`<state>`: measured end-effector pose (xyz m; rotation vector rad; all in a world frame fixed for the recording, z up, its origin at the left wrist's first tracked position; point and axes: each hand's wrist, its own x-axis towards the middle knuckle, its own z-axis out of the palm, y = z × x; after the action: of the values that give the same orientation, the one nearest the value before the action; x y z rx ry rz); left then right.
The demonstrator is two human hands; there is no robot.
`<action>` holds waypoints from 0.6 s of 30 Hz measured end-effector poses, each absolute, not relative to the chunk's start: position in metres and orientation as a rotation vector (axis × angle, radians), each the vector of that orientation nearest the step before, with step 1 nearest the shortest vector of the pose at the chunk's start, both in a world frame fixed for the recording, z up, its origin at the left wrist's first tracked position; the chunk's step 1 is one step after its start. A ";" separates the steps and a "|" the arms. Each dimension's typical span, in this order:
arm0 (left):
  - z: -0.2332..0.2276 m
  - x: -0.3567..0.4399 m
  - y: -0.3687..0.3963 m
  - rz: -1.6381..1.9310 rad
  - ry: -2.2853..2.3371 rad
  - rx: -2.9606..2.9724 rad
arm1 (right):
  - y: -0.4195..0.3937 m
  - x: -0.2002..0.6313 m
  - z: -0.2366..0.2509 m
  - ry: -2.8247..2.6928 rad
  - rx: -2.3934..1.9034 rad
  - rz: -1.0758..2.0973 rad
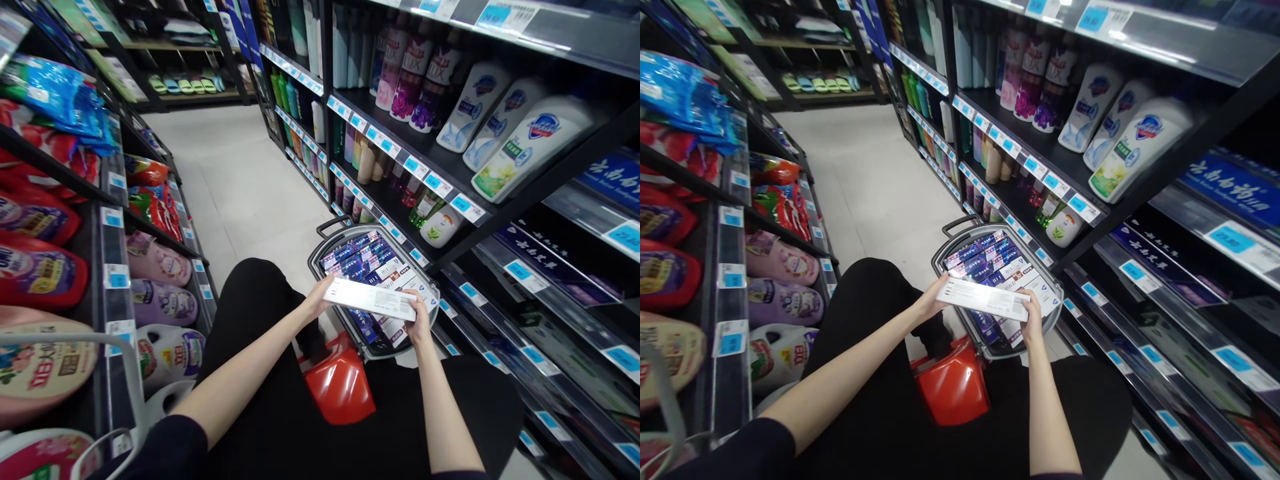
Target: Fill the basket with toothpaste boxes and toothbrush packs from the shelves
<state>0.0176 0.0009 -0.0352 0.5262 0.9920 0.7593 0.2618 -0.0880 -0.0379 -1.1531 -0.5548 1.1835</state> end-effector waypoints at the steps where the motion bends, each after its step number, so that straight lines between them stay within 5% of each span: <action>1: -0.034 0.018 0.001 0.748 0.996 0.530 | -0.088 0.261 -0.038 -0.558 -1.155 1.178; 18: -0.035 0.018 -0.001 0.807 0.949 0.683 | -0.084 0.262 -0.048 -0.421 -1.339 1.142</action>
<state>0.0184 -0.0007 -0.0351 0.6832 0.9488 0.8068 0.2622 -0.0843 -0.0479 -1.3386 -0.4208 1.1423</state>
